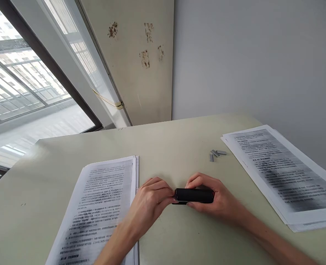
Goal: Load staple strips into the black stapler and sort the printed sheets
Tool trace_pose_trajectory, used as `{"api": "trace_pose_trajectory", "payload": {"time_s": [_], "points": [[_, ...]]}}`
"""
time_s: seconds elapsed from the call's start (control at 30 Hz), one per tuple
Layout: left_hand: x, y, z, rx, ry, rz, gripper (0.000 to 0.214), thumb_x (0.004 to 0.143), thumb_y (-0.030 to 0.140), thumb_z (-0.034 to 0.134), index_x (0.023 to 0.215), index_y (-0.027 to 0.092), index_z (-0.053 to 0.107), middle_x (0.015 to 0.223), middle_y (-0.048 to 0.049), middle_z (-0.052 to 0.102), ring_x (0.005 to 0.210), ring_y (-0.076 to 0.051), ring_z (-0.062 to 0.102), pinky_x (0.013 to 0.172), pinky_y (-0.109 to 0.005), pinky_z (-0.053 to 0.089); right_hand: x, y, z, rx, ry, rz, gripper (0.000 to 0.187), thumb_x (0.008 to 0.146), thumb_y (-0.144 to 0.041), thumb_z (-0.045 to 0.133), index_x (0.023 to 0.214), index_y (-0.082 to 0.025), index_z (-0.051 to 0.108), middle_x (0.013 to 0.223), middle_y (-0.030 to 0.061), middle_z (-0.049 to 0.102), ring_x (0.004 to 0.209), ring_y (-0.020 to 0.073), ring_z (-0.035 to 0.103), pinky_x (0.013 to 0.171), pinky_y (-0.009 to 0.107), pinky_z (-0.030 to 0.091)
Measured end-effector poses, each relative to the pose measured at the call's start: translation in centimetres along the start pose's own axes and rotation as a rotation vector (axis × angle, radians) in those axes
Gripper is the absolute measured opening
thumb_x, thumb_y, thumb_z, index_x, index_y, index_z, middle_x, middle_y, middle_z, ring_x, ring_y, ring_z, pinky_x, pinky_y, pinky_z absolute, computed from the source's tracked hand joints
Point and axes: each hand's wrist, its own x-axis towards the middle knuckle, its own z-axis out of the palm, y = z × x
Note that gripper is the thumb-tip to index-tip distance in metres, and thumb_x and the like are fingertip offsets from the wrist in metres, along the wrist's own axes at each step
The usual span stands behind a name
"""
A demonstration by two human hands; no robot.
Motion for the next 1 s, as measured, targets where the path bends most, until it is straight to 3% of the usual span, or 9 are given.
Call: {"api": "trace_pose_trajectory", "payload": {"time_s": [1.0], "points": [[0.1, -0.7, 1.0, -0.075, 0.042, -0.007, 0.015, 0.101, 0.020, 0.068, 0.091, 0.022, 0.079, 0.091, -0.0014, 0.077, 0.088, -0.020, 0.065, 0.079, -0.032, 0.053, -0.1, 0.1, 0.3, 0.040, 0.036, -0.010, 0.021, 0.080, -0.016, 0.080, 0.095, -0.027, 0.069, 0.100, -0.0014, 0.070, 0.086, 0.0159, 0.065, 0.074, 0.027, 0.046]]}}
